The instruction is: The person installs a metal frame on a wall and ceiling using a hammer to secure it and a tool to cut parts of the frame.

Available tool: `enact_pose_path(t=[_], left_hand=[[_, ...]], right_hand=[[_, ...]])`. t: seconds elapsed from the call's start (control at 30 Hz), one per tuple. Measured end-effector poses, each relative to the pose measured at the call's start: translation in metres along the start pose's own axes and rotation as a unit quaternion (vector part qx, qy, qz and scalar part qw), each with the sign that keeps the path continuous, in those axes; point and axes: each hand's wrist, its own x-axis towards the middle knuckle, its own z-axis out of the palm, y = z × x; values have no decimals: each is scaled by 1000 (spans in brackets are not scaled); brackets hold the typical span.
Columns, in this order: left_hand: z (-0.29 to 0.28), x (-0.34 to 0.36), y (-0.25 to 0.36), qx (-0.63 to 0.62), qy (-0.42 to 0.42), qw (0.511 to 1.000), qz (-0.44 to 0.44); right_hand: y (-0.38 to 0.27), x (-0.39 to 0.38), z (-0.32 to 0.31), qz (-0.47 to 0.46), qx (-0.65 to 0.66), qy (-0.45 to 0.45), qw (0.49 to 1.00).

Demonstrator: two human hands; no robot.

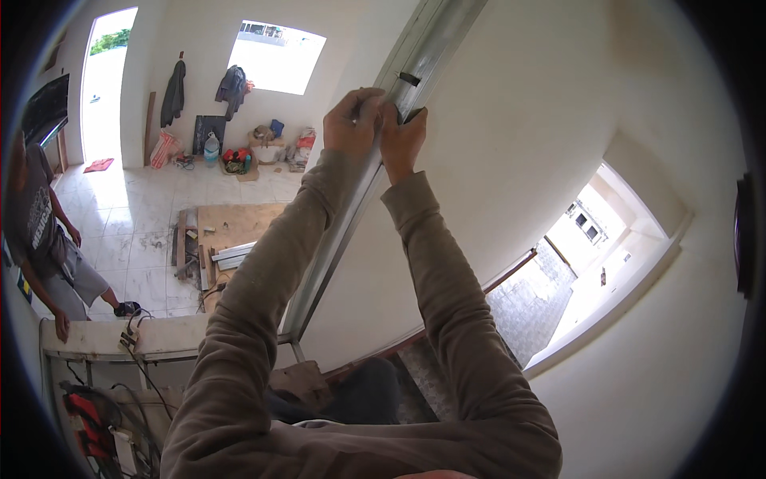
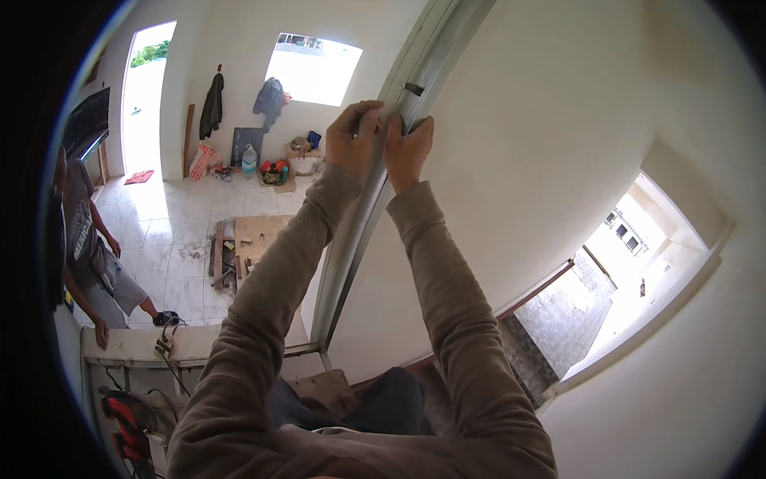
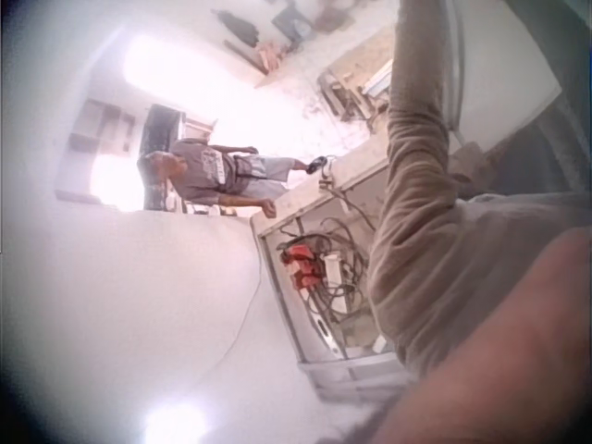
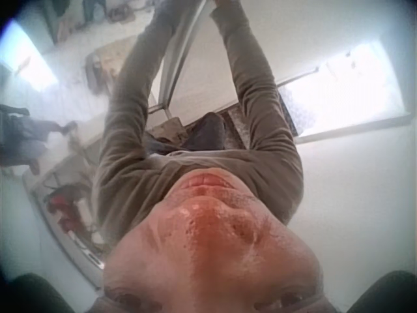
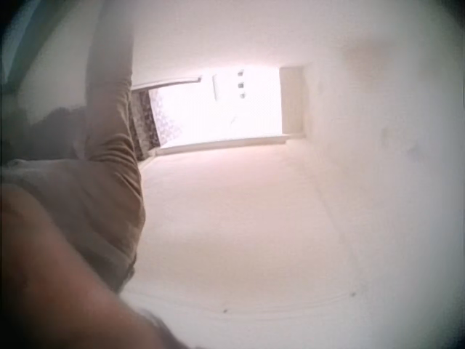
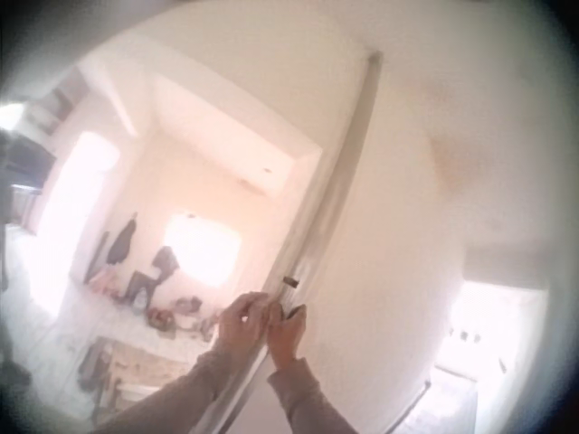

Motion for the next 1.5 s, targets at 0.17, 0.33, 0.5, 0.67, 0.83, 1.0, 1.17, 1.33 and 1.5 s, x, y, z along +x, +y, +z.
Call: enact_pose_path(t=[0.17,0.33,0.5,0.67,0.83,1.0,1.17,1.33,1.5], left_hand=[[-41,-38,-14,221,-42,973,57],[-25,-57,-9,412,-109,899,98],[-7,-57,-17,541,-114,830,74],[11,-61,-37,570,-50,818,68],[10,-65,-50,583,-25,806,94],[15,-64,-49,568,-23,816,102],[13,-64,-46,546,-33,833,90],[8,-65,-46,536,-28,838,102],[11,-66,-54,543,-28,831,115]], right_hand=[[-25,8,-13,36,-13,-103,994],[-30,13,-26,40,-62,-144,987],[-37,9,-31,71,-67,-137,986],[-36,20,-39,75,-73,-186,977],[-70,58,-45,92,106,-111,984],[-81,120,-46,39,-96,-201,974],[-83,120,-43,23,-202,-243,948],[-97,100,-58,-118,-256,-71,957],[-104,18,-43,-275,-376,-354,811]])
